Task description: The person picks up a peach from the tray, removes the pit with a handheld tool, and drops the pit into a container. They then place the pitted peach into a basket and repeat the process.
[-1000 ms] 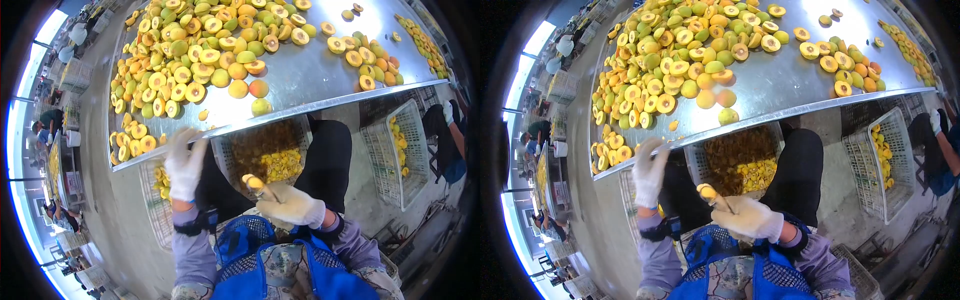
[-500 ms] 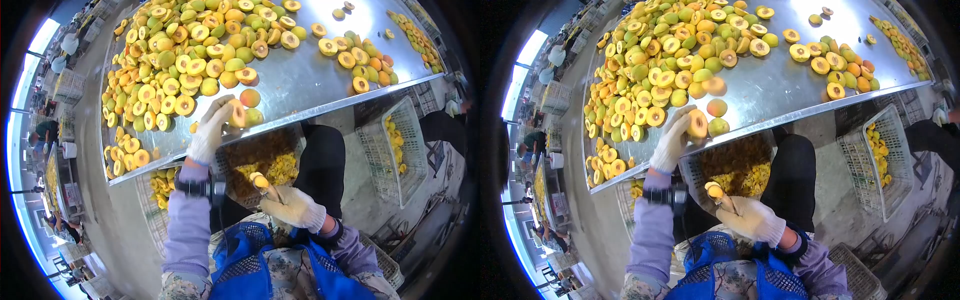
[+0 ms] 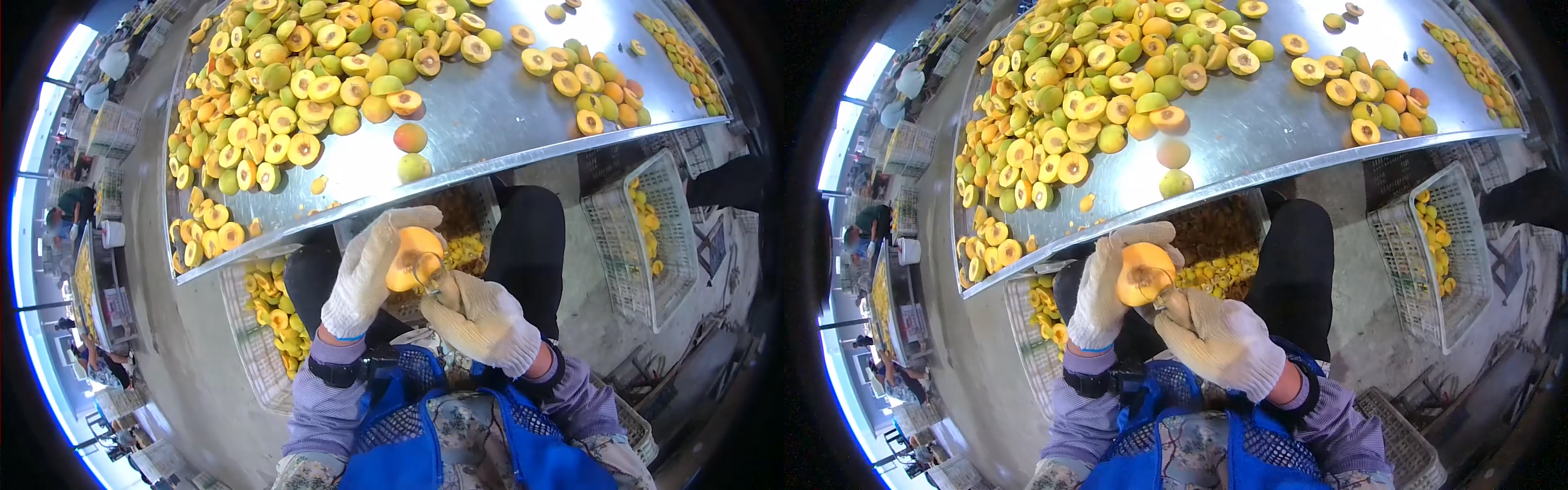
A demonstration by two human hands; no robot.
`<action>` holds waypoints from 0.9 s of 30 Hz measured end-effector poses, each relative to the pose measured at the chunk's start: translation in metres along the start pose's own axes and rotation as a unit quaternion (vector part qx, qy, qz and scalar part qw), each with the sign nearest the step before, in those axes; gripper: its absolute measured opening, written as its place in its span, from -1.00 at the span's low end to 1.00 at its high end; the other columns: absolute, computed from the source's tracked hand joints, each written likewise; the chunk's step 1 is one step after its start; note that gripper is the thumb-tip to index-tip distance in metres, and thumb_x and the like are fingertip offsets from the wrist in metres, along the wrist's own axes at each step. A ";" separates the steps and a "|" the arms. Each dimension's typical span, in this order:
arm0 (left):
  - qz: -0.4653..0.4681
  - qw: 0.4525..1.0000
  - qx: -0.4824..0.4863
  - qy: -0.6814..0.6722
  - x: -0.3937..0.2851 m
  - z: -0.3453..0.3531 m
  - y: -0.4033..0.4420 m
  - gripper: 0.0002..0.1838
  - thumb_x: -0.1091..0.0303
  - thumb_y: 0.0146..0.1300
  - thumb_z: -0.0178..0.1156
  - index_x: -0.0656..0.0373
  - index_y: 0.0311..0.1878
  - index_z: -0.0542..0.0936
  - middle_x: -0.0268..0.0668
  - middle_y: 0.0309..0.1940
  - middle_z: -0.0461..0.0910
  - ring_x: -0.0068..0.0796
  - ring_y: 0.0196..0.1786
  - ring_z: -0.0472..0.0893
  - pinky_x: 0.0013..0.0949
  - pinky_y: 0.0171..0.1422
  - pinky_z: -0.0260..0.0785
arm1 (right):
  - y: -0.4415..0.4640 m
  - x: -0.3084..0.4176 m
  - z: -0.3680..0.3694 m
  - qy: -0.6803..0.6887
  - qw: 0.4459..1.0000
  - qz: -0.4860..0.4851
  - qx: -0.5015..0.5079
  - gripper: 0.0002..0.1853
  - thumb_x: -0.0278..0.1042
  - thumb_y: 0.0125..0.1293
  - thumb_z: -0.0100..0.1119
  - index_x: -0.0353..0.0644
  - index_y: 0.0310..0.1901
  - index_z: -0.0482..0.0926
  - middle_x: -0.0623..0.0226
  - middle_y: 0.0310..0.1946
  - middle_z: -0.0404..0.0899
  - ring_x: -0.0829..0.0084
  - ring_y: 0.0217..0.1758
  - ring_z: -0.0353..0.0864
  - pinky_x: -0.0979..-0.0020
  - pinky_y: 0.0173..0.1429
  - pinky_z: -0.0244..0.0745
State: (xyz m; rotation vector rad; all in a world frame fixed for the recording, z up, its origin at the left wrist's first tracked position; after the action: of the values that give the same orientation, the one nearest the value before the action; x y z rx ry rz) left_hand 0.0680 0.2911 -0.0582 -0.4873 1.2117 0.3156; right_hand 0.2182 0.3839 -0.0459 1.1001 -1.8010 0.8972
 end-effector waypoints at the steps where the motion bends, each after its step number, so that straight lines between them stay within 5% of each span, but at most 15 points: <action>1: -0.006 1.000 0.018 -0.014 -0.001 0.002 -0.003 -0.29 -0.20 0.50 -0.14 0.36 0.20 0.50 -0.17 -0.06 0.63 -0.42 0.01 0.61 -0.40 0.19 0.43 | -0.001 0.001 0.000 -0.001 1.000 -0.001 0.000 -0.75 -0.13 0.32 0.20 -0.15 -0.26 0.51 0.14 -0.53 0.56 0.05 -0.44 0.63 0.14 -0.37 0.50; 4: 0.008 1.000 -0.003 -0.004 -0.001 0.009 -0.011 -0.30 -0.20 0.50 -0.14 0.36 0.19 0.51 -0.16 -0.05 0.62 -0.40 0.00 0.61 -0.39 0.19 0.42 | -0.004 0.007 0.000 -0.043 0.999 0.022 0.019 -0.73 -0.10 0.33 0.18 -0.16 -0.24 0.52 0.10 -0.47 0.60 0.04 -0.39 0.65 0.15 -0.32 0.53; 6: 0.012 1.000 -0.001 -0.023 0.000 0.012 -0.015 -0.30 -0.20 0.50 -0.15 0.36 0.18 0.51 -0.15 -0.03 0.61 -0.40 0.00 0.61 -0.39 0.19 0.42 | -0.003 0.018 -0.006 0.005 0.990 0.121 0.068 -0.71 -0.07 0.34 0.17 -0.16 -0.21 0.53 0.07 -0.45 0.62 0.03 -0.35 0.66 0.14 -0.27 0.54; 8: 0.016 0.999 0.003 -0.044 -0.001 0.020 -0.018 -0.31 -0.19 0.51 -0.15 0.36 0.18 0.51 -0.14 0.00 0.60 -0.40 0.00 0.61 -0.39 0.19 0.43 | -0.009 0.019 -0.004 0.005 0.993 0.103 0.064 -0.72 -0.08 0.34 0.16 -0.16 -0.21 0.53 0.06 -0.45 0.61 0.01 -0.34 0.66 0.12 -0.25 0.54; 10: 0.087 0.994 -0.072 0.003 -0.008 0.035 -0.021 -0.23 -0.24 0.49 -0.18 0.47 0.10 0.51 0.09 -0.03 0.61 -0.27 -0.08 0.65 -0.30 0.06 0.52 | -0.013 0.017 -0.003 0.005 0.994 0.087 0.061 -0.72 -0.09 0.35 0.16 -0.17 -0.21 0.53 0.05 -0.45 0.60 -0.01 -0.32 0.65 0.10 -0.23 0.53; 12: 0.106 0.991 -0.078 0.007 -0.011 0.038 -0.021 -0.25 -0.21 0.50 -0.18 0.48 0.06 0.53 0.10 0.02 0.59 -0.27 -0.11 0.64 -0.31 0.03 0.51 | -0.014 0.015 -0.003 0.048 0.996 0.043 0.061 -0.74 -0.11 0.37 0.13 -0.16 -0.22 0.52 0.14 -0.55 0.58 0.16 -0.46 0.65 0.20 -0.33 0.51; 14: 0.091 0.994 -0.031 0.052 -0.019 0.033 -0.020 -0.50 0.05 0.55 -0.13 0.36 0.08 0.55 -0.14 -0.08 0.66 -0.34 -0.07 0.66 -0.39 0.03 0.48 | -0.010 0.020 -0.013 0.144 0.975 0.113 0.127 -0.74 -0.12 0.38 0.12 -0.17 -0.25 0.51 0.22 -0.61 0.54 0.30 -0.53 0.60 0.29 -0.40 0.46; 15: 0.091 0.994 -0.028 0.052 -0.027 0.032 -0.017 -0.50 0.05 0.55 -0.13 0.36 0.08 0.55 -0.14 -0.08 0.66 -0.34 -0.07 0.66 -0.39 0.03 0.48 | -0.010 0.021 -0.015 0.240 0.934 0.182 0.192 -0.74 -0.13 0.39 0.11 -0.17 -0.28 0.50 0.30 -0.66 0.50 0.43 -0.61 0.54 0.37 -0.48 0.41; 18: 0.080 0.968 0.058 0.230 -0.044 0.026 -0.009 -0.69 0.29 0.46 -0.06 0.34 -0.02 0.55 -0.12 -0.19 0.63 -0.28 -0.21 0.65 -0.40 -0.09 0.48 | -0.012 0.013 -0.011 0.340 0.892 0.189 0.230 -0.72 -0.13 0.40 0.09 -0.18 -0.33 0.47 0.45 -0.70 0.42 0.62 -0.69 0.40 0.52 -0.58 0.28; 20: 0.103 0.932 0.128 0.322 -0.047 0.023 -0.001 -0.79 0.43 0.31 0.00 0.33 -0.09 0.53 -0.11 -0.27 0.58 -0.21 -0.33 0.60 -0.36 -0.17 0.47 | -0.012 0.011 -0.012 0.357 0.873 0.222 0.248 -0.71 -0.12 0.41 0.08 -0.18 -0.35 0.47 0.46 -0.70 0.42 0.61 -0.71 0.38 0.52 -0.61 0.26; 22: 0.244 0.885 0.134 0.374 -0.046 0.026 0.004 -0.79 0.45 0.27 0.01 0.33 -0.09 0.50 -0.13 -0.27 0.59 -0.18 -0.34 0.59 -0.32 -0.17 0.46 | -0.012 0.009 -0.013 0.395 0.847 0.238 0.264 -0.69 -0.06 0.41 0.05 -0.14 -0.35 0.45 0.49 -0.70 0.38 0.62 -0.74 0.32 0.53 -0.66 0.19; 24: 0.034 0.959 0.109 0.258 -0.049 0.027 0.003 -0.70 0.33 0.39 -0.01 0.38 0.00 0.50 -0.10 -0.18 0.62 -0.22 -0.23 0.64 -0.33 -0.08 0.48 | -0.011 0.015 -0.015 0.368 0.868 0.242 0.230 -0.68 -0.01 0.40 0.04 -0.11 -0.34 0.45 0.52 -0.69 0.35 0.65 -0.74 0.30 0.54 -0.68 0.16; 26: -0.027 0.997 0.064 0.020 -0.048 0.028 -0.005 -0.45 0.03 0.46 -0.01 0.43 0.14 0.44 -0.03 0.00 0.59 -0.23 -0.07 0.65 -0.31 0.06 0.48 | -0.007 0.009 -0.014 0.379 0.870 0.202 0.242 -0.68 0.01 0.40 0.04 -0.09 -0.32 0.44 0.53 -0.68 0.33 0.67 -0.74 0.28 0.56 -0.68 0.14; 27: 0.006 0.997 0.073 0.038 -0.045 0.026 -0.008 -0.22 -0.23 0.42 -0.03 0.44 0.26 0.37 0.03 0.15 0.50 -0.22 0.02 0.62 -0.27 0.15 0.46 | -0.006 -0.006 -0.005 0.382 0.874 0.178 0.241 -0.66 0.02 0.40 0.04 -0.10 -0.34 0.45 0.54 -0.68 0.34 0.69 -0.74 0.28 0.57 -0.67 0.14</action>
State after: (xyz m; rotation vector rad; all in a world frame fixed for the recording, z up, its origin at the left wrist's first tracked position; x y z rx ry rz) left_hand 0.0782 0.2988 -0.0071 -0.3687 1.3010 0.2194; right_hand 0.2271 0.3882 -0.0479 0.5347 -1.1311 1.7788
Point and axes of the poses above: each hand's wrist, its own y-axis towards the middle knuckle, its own z-axis out of the palm, x = y × z, the point moved 1 cm from there along y, towards the middle knuckle
